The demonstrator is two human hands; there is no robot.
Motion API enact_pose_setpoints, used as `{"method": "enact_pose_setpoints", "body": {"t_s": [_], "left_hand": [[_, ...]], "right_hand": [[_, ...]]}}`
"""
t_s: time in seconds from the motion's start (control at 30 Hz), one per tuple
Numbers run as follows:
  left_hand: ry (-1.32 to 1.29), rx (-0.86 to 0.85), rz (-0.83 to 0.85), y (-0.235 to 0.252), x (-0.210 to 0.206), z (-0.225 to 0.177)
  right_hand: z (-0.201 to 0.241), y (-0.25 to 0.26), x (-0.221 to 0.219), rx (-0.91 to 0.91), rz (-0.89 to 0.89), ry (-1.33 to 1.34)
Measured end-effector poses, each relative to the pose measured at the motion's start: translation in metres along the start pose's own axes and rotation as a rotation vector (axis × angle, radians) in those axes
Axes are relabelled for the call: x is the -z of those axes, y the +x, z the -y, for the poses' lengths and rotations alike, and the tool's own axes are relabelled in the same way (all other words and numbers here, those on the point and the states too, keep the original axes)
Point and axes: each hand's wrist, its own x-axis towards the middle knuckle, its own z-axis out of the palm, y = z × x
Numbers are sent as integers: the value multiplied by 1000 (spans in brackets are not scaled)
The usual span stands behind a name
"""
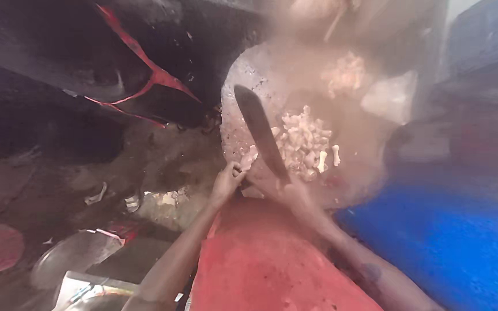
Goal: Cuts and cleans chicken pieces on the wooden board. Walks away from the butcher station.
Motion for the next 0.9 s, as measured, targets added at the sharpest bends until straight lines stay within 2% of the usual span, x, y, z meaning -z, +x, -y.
{"method": "enact_pose_setpoints", "body": {"t_s": [0.07, 0.17, 0.2, 0.3, 0.4, 0.43, 0.5, 0.57, 0.67, 0.73, 0.83, 0.9], "left_hand": [[11, -2, -13, -3, -4, 2], [63, -9, -84, 0, -6, 4], [79, -10, -110, 0, -3, 5], [37, 40, -151, -6, 9, 8], [-7, 9, -186, -3, 16, 10], [16, -36, -190, -5, 15, 13], [135, -91, -165, -10, 9, 9], [262, -114, -128, -5, -1, -7], [321, -141, -70, 7, -17, -28], [282, -191, -77, 28, -31, -52], [267, -205, -17, 45, -54, -89], [276, -227, 24, 40, -60, -102]], "right_hand": [[-15, 1, -14, 33, -1, -21], [-57, 17, -16, -281, 238, -243], [-61, 18, -14, -314, 247, -290], [-37, 3, -9, -224, 147, -199], [-25, 1, -10, -36, 75, -104], [-35, 3, -13, -39, 121, -119], [-61, 10, -16, -177, 312, -156], [-73, 10, 1, -293, 409, -82], [-56, -16, 43, -337, 228, -18], [-65, -18, 87, -401, 15, -170], [-113, -5, 141, -424, -277, -585], [-137, 2, 158, -486, -293, -644]]}}
